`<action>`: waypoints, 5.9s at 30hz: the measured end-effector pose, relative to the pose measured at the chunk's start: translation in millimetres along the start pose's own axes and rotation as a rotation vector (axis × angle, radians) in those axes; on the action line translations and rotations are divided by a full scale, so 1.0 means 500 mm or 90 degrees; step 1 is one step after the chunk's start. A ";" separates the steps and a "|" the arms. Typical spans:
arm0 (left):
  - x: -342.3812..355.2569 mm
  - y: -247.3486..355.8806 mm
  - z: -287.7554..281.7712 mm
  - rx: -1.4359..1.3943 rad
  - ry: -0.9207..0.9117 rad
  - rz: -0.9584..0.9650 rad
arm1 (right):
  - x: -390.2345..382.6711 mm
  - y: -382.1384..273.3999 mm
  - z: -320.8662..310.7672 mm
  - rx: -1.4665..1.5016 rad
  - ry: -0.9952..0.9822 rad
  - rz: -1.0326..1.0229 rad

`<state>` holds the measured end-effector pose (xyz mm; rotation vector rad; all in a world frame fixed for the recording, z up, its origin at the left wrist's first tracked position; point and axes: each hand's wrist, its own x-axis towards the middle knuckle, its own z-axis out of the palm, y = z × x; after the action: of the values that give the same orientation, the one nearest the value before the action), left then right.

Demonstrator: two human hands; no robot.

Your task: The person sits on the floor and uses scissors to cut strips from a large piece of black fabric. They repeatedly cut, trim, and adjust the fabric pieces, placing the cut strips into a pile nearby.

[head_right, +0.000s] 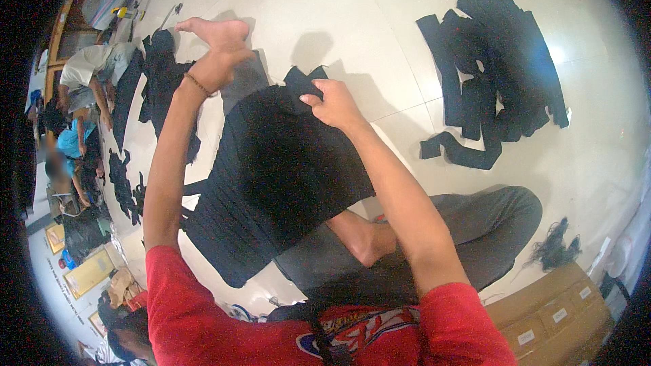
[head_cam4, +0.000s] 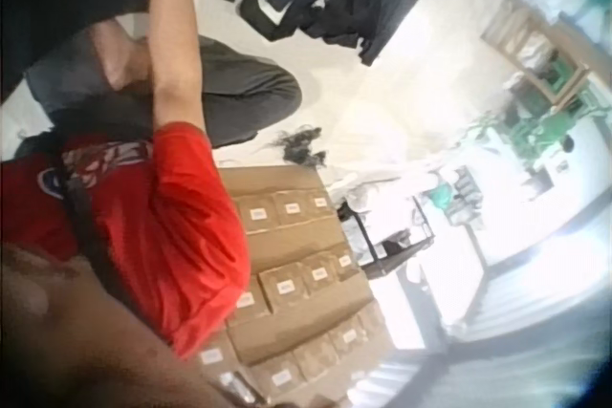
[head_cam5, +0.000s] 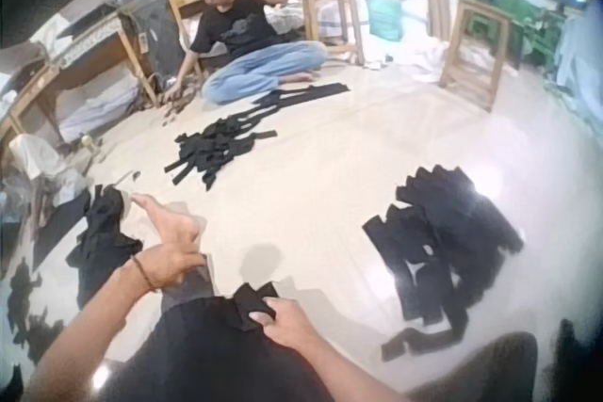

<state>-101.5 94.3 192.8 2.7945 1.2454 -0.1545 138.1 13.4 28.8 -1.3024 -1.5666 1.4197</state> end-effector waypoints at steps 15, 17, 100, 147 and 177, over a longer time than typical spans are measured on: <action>0.017 0.110 0.110 -0.900 0.309 -0.218 | -0.036 0.003 0.011 0.105 -0.112 -0.033; 0.022 0.143 0.093 -1.060 0.316 -0.275 | -0.045 -0.028 -0.014 0.150 -0.152 0.004; 0.031 -0.091 0.040 0.053 0.209 -0.108 | -0.293 -0.031 -0.031 0.056 -0.003 0.245; 0.023 0.215 -0.561 -0.415 0.435 -0.012 | -0.308 -0.166 -0.241 0.032 0.311 -0.052; -0.160 0.361 -0.147 -0.955 0.041 -0.202 | -1.171 0.146 -1.113 -0.412 0.673 0.513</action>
<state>-15.8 -76.9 281.0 1.3127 1.0503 0.5966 844.0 -363.1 160.7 -2.6603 -0.7422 0.2913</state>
